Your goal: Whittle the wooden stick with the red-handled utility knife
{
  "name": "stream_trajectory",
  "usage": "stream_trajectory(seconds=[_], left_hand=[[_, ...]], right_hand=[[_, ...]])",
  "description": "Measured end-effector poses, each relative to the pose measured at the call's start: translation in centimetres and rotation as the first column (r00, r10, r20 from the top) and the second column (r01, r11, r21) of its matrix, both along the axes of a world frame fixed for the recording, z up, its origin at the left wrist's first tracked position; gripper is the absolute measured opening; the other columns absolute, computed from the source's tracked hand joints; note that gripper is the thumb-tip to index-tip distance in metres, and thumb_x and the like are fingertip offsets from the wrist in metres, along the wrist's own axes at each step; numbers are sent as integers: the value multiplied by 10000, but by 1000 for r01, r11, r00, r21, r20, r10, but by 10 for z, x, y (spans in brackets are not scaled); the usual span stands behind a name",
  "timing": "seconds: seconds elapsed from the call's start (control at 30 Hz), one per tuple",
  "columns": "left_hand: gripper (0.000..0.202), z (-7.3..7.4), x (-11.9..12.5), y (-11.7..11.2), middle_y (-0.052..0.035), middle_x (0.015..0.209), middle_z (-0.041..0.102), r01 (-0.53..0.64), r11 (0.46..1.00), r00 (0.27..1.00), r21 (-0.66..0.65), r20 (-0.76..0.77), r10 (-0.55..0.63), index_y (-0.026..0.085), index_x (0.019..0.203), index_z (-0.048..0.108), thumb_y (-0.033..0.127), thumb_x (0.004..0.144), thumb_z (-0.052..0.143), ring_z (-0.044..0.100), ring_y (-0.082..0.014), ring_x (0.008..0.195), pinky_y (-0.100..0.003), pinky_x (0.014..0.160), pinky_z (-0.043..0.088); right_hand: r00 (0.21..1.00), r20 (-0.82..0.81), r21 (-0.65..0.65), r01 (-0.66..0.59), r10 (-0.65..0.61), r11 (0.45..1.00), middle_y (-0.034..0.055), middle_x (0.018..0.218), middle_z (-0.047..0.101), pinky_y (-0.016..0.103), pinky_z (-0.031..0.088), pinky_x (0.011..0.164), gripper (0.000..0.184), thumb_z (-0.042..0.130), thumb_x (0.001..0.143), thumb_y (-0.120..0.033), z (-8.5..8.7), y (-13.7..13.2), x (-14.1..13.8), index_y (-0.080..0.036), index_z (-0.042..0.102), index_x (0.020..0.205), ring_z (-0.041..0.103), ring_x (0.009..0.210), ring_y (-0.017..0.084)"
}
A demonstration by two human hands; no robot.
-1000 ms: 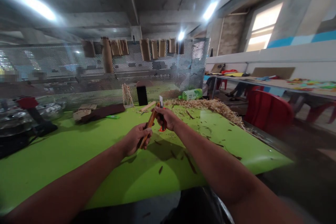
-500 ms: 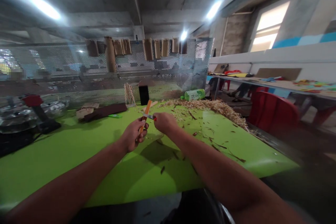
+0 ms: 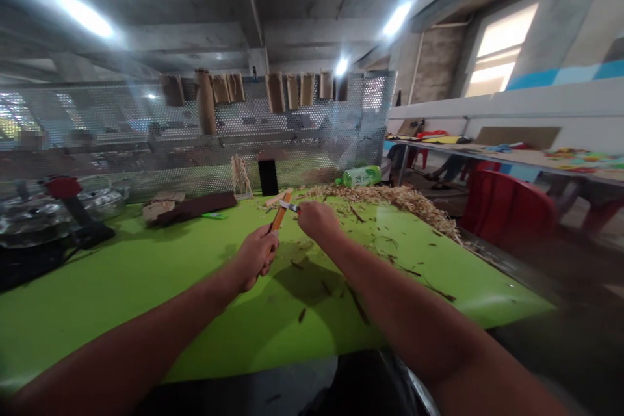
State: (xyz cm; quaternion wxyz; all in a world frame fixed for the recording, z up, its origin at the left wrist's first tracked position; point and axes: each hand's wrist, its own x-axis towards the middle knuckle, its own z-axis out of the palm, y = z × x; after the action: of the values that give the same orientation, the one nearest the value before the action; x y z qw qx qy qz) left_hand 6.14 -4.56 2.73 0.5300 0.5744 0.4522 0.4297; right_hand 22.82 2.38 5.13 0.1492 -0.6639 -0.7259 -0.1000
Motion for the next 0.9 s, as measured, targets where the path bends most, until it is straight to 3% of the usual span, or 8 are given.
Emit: stream_trajectory(seconds=[0.1, 0.23, 0.43, 0.63, 0.73, 0.83, 0.9], left_hand=[[128, -4, -1, 3, 91, 599, 387, -3, 999, 1000, 35, -2, 3, 216, 923, 489, 343, 924, 470, 281, -47, 370, -164, 325, 259], [128, -6, -3, 12, 93, 580, 371, -55, 998, 998, 38, 10, 54, 220, 884, 470, 341, 924, 457, 283, -50, 360, -163, 316, 240], [86, 2, -1, 14, 86, 604, 383, -103, 993, 995, 51, 0, 103, 212, 904, 489, 296, 909, 470, 294, -44, 357, -171, 316, 234], [98, 7, 0, 0, 87, 603, 364, -59, 998, 998, -16, -12, 59, 207, 975, 498, 274, 934, 437, 282, -50, 382, -165, 338, 241], [230, 7, 4, -17, 78, 607, 405, 41, 999, 999, -14, -33, -42, 196, 1128, 517, 314, 935, 473, 315, -58, 399, -169, 352, 274], [344, 5, 8, -25, 82, 600, 419, 158, 987, 987, 5, -4, -158, 198, 1231, 492, 364, 930, 501, 307, -61, 393, -178, 355, 300], [303, 4, 8, -19, 86, 592, 415, 141, 990, 988, -28, 64, -139, 193, 1194, 487, 348, 933, 479, 298, -61, 387, -175, 349, 292]], right_hand=[[1000, 1, -12, -16, 16, 1000, 135, 963, 736, 277, 467, 731, 344, 408, 926, -264, 1, -2, 0, -204, 724, 1049, 697, 891, 235], [990, 42, -71, -133, 136, 989, 119, 934, 743, 273, 480, 712, 334, 415, 920, -254, -4, -13, -16, -214, 733, 1013, 704, 842, 221], [980, 86, -57, -178, 182, 982, 141, 921, 743, 295, 504, 741, 326, 419, 915, -219, -5, -22, -30, -183, 729, 1011, 709, 859, 235], [995, 36, -24, -88, 89, 996, 160, 952, 740, 310, 505, 786, 348, 408, 943, -270, -4, -7, -17, -183, 728, 1048, 704, 899, 235], [995, -63, -42, 74, -77, 996, 179, 997, 735, 301, 501, 765, 350, 416, 929, -226, 1, 12, 12, -166, 732, 1069, 704, 931, 245], [955, -174, -145, 218, -242, 965, 203, 1032, 726, 305, 498, 743, 348, 457, 888, -194, 6, 28, 42, -133, 741, 1080, 700, 959, 275], [940, -207, -154, 241, -270, 958, 214, 1054, 718, 299, 494, 732, 377, 444, 891, -200, 7, 32, 49, -118, 729, 1123, 697, 962, 276]])
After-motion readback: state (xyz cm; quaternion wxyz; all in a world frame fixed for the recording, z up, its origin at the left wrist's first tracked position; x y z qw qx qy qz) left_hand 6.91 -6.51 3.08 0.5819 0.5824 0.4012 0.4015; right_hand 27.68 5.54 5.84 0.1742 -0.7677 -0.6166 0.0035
